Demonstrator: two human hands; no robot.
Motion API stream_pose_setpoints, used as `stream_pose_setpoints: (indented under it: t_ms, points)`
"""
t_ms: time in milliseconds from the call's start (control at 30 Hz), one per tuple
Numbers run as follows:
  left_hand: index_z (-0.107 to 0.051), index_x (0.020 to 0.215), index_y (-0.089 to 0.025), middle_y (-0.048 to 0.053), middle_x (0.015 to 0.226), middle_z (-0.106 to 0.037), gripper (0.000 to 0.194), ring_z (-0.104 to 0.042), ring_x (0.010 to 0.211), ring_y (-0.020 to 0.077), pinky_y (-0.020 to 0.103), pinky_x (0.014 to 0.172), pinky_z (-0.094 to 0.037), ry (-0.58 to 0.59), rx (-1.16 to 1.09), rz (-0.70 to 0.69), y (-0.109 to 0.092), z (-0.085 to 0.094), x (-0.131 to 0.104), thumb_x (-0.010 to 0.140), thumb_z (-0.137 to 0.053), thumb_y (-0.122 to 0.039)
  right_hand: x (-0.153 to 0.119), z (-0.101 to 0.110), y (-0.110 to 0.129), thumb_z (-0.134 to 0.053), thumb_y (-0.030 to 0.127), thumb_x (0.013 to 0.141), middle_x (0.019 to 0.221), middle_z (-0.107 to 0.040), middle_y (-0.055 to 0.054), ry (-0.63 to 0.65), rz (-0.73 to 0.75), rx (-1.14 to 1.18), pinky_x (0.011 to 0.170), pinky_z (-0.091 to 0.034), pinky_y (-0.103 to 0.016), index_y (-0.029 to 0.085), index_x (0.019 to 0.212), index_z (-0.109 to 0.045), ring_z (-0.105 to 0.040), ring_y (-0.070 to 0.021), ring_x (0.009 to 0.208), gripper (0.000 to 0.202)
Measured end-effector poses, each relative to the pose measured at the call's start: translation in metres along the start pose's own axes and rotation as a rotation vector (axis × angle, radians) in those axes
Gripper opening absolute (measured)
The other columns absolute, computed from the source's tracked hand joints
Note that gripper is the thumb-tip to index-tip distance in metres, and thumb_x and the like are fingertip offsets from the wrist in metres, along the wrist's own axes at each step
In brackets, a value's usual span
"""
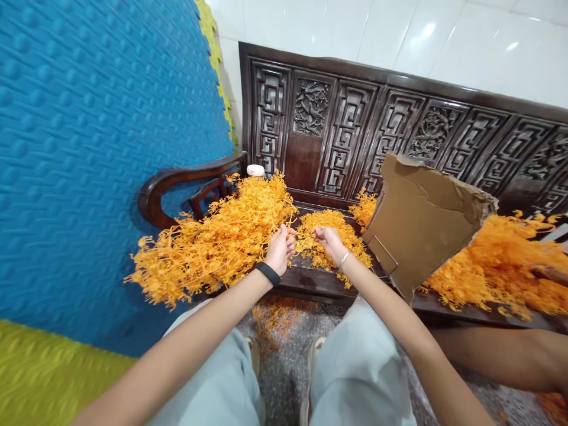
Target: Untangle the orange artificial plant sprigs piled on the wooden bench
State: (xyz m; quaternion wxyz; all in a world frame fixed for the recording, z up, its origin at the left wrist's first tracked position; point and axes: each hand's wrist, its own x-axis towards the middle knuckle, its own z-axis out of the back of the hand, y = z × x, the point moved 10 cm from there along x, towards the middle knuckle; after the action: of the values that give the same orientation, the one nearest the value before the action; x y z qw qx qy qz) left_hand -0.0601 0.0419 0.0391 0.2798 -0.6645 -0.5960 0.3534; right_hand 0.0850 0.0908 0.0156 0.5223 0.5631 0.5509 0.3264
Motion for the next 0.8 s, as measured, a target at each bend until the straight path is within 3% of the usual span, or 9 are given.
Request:
stream_pose_setpoints:
  t_ms: [267,533,800]
  points:
    - [-0.041,0.064,-0.016,-0.010,0.038,-0.023,0.032,-0.017,0.030,0.0038,0.015,0.033,-0.013,-0.153,-0.048,-0.050,-0.006,-0.011,0.000,0.091,-0.033,-0.029,0.012,0.004,0.014,-0.040,-0.006,0.063,0.046,-0.048,0.005,-0.106,0.037,0.082,0.042,-0.030,-0.015,0.014,0.048,-0.044,-0.041,-0.0023,0.042,0.025]
    - [-0.040,0.062,-0.016,-0.010,0.037,-0.022,0.033,-0.017,0.029,0.0039,0.015,0.033,-0.013,-0.117,-0.090,-0.068,-0.009,-0.027,0.002,0.091,-0.032,-0.029,0.022,0.007,0.027,-0.038,-0.008,0.057,0.041,-0.044,0.006,-0.223,0.067,0.132,0.039,-0.026,-0.014,0.014,0.046,-0.040,-0.038,-0.0021,0.038,0.025]
    - [-0.039,0.062,-0.016,-0.010,0.036,-0.021,0.033,-0.017,0.029,0.0034,0.015,0.033,-0.012,-0.107,-0.107,-0.061,-0.017,-0.031,0.004,0.092,-0.032,-0.027,0.031,0.005,0.036,-0.035,-0.008,0.053,0.038,-0.039,0.007,-0.263,0.114,0.142,0.038,-0.023,-0.015,0.014,0.041,-0.037,-0.034,-0.0019,0.038,0.025]
